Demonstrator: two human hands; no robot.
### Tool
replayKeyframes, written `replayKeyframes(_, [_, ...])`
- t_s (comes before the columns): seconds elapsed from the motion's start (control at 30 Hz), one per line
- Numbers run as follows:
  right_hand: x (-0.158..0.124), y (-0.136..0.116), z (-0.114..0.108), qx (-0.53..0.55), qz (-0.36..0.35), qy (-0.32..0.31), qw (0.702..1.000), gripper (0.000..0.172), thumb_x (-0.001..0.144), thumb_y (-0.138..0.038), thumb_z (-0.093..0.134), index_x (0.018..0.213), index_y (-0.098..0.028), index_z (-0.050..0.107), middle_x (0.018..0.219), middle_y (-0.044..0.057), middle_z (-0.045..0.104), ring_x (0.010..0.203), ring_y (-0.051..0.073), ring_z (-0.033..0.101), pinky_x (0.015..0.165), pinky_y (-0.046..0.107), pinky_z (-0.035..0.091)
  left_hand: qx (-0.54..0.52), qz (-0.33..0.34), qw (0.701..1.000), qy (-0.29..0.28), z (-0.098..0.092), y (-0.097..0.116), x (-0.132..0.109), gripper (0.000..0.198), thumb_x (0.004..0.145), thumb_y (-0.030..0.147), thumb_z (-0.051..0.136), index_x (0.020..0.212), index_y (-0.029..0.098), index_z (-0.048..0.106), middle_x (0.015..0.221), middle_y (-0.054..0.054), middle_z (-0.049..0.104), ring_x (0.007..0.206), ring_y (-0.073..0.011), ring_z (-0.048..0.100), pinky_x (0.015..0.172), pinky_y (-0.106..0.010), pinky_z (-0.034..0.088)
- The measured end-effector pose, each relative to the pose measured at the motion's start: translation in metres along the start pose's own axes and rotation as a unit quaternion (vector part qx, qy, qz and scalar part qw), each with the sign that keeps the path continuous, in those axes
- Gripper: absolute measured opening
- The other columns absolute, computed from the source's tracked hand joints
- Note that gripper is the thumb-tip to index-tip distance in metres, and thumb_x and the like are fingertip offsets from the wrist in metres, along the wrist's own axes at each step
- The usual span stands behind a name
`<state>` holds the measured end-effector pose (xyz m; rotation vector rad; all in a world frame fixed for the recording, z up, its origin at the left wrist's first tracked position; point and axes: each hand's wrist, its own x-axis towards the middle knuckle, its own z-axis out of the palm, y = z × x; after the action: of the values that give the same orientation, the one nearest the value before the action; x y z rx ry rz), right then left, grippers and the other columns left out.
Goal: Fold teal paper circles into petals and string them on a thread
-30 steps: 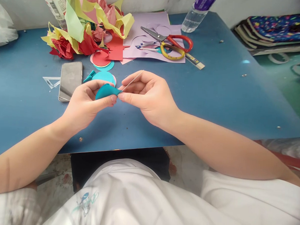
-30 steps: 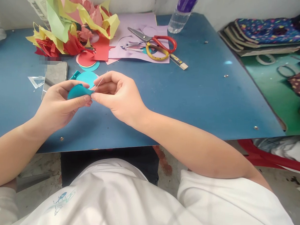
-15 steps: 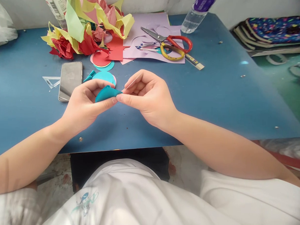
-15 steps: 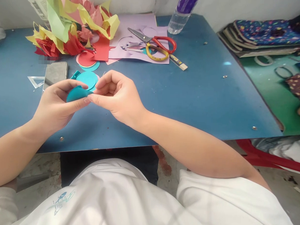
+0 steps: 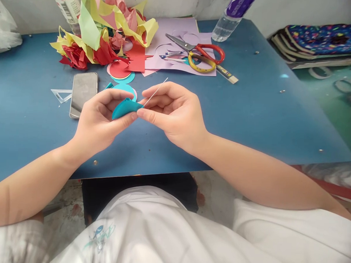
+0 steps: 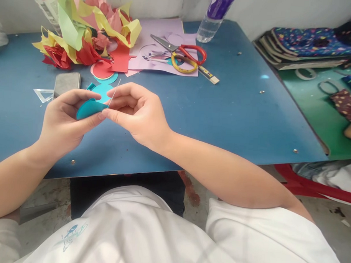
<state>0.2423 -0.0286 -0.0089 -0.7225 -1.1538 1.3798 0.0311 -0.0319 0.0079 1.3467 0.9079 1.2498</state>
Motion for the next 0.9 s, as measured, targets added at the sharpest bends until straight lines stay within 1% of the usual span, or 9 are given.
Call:
replayKeyframes(0.13, [-0.0031, 0.002, 0.0024, -0.011, -0.038, 0.018, 0.999, 0.037, 0.077, -0.011, 0.11, 0.093, -0.032, 0.083, 0.093, -0.009, 0.087, 0.092, 0.017, 0.087, 0.09, 0.033, 0.077, 0.015, 0.011, 1.0, 0.011, 0.0035, 0.0018, -0.0002, 0.043, 0.07, 0.02, 0.123, 0.102, 0.027, 0.094, 0.098, 0.001, 0.083, 0.099, -0.0186, 0.078, 0.099, -0.033, 0.067])
replayKeyframes(0.27, [-0.0032, 0.0032, 0.0045, -0.013, -0.048, 0.026, 0.998, 0.04, 0.077, -0.005, 0.106, 0.092, -0.033, 0.081, 0.088, -0.011, 0.084, 0.089, 0.015, 0.085, 0.086, 0.031, 0.075, 0.015, 0.013, 1.0, 0.014, 0.0059, 0.0029, -0.0026, 0.045, 0.071, 0.015, 0.122, 0.103, 0.027, 0.093, 0.104, 0.001, 0.086, 0.095, -0.0166, 0.08, 0.096, -0.032, 0.068])
replayKeyframes(0.43, [-0.0027, 0.0036, 0.0054, -0.012, -0.067, 0.016, 0.998, 0.042, 0.077, -0.001, 0.105, 0.093, -0.031, 0.081, 0.089, -0.011, 0.082, 0.087, 0.013, 0.081, 0.081, 0.028, 0.071, 0.022, 0.02, 1.0, -0.002, 0.0029, -0.0001, -0.0033, 0.046, 0.075, 0.023, 0.122, 0.11, 0.028, 0.092, 0.107, 0.0, 0.089, 0.098, -0.0197, 0.083, 0.096, -0.036, 0.068])
replayKeyframes(0.53, [-0.0032, 0.0022, 0.0035, -0.015, -0.057, -0.004, 0.998, 0.041, 0.078, -0.005, 0.104, 0.1, -0.032, 0.082, 0.095, -0.01, 0.086, 0.093, 0.015, 0.085, 0.089, 0.031, 0.075, 0.027, 0.003, 1.0, 0.005, 0.0023, 0.0009, -0.0026, 0.046, 0.075, 0.027, 0.123, 0.108, 0.028, 0.092, 0.105, -0.001, 0.089, 0.096, -0.0203, 0.081, 0.094, -0.038, 0.067])
replayKeyframes(0.6, [-0.0038, 0.0014, 0.002, -0.033, -0.048, -0.016, 0.998, 0.038, 0.082, -0.012, 0.102, 0.106, -0.033, 0.083, 0.1, -0.008, 0.088, 0.1, 0.019, 0.088, 0.098, 0.037, 0.078, 0.025, -0.005, 1.0, 0.009, 0.0029, 0.0025, -0.002, 0.046, 0.073, 0.029, 0.124, 0.106, 0.028, 0.092, 0.109, -0.001, 0.09, 0.097, -0.0207, 0.08, 0.093, -0.038, 0.066])
replayKeyframes(0.67, [-0.0046, 0.0014, 0.0013, -0.056, -0.044, -0.017, 0.997, 0.033, 0.087, -0.019, 0.1, 0.111, -0.034, 0.082, 0.103, -0.007, 0.09, 0.106, 0.022, 0.089, 0.102, 0.042, 0.078, 0.027, -0.005, 1.0, 0.01, 0.0037, 0.0037, -0.0016, 0.045, 0.073, 0.03, 0.124, 0.105, 0.028, 0.092, 0.115, -0.002, 0.09, 0.099, -0.0211, 0.08, 0.094, -0.039, 0.067])
replayKeyframes(0.73, [-0.0053, 0.0022, 0.0019, -0.066, -0.041, -0.006, 0.997, 0.031, 0.088, -0.023, 0.1, 0.11, -0.034, 0.082, 0.104, -0.006, 0.09, 0.108, 0.023, 0.089, 0.104, 0.043, 0.078, 0.033, -0.004, 0.999, 0.009, 0.0042, 0.0039, -0.0013, 0.044, 0.074, 0.029, 0.123, 0.105, 0.028, 0.092, 0.116, -0.002, 0.089, 0.099, -0.0201, 0.079, 0.096, -0.039, 0.067])
replayKeyframes(0.8, [-0.0057, 0.0031, 0.0036, -0.061, -0.05, 0.005, 0.997, 0.032, 0.086, -0.025, 0.104, 0.105, -0.033, 0.08, 0.101, -0.005, 0.088, 0.103, 0.022, 0.087, 0.099, 0.043, 0.078, 0.035, -0.008, 0.999, 0.004, 0.0044, 0.0035, -0.001, 0.046, 0.075, 0.026, 0.122, 0.107, 0.028, 0.089, 0.106, 0.0, 0.088, 0.093, -0.0178, 0.077, 0.091, -0.038, 0.065])
replayKeyframes(0.9, [-0.006, 0.0034, 0.0065, -0.058, -0.072, 0.019, 0.996, 0.036, 0.083, -0.025, 0.108, 0.097, -0.032, 0.075, 0.095, -0.006, 0.083, 0.093, 0.02, 0.082, 0.089, 0.041, 0.075, 0.02, -0.024, 0.999, -0.009, 0.0054, 0.003, -0.0006, 0.053, 0.073, 0.023, 0.122, 0.104, 0.027, 0.079, 0.083, 0.006, 0.081, 0.077, -0.0143, 0.07, 0.073, -0.033, 0.057])
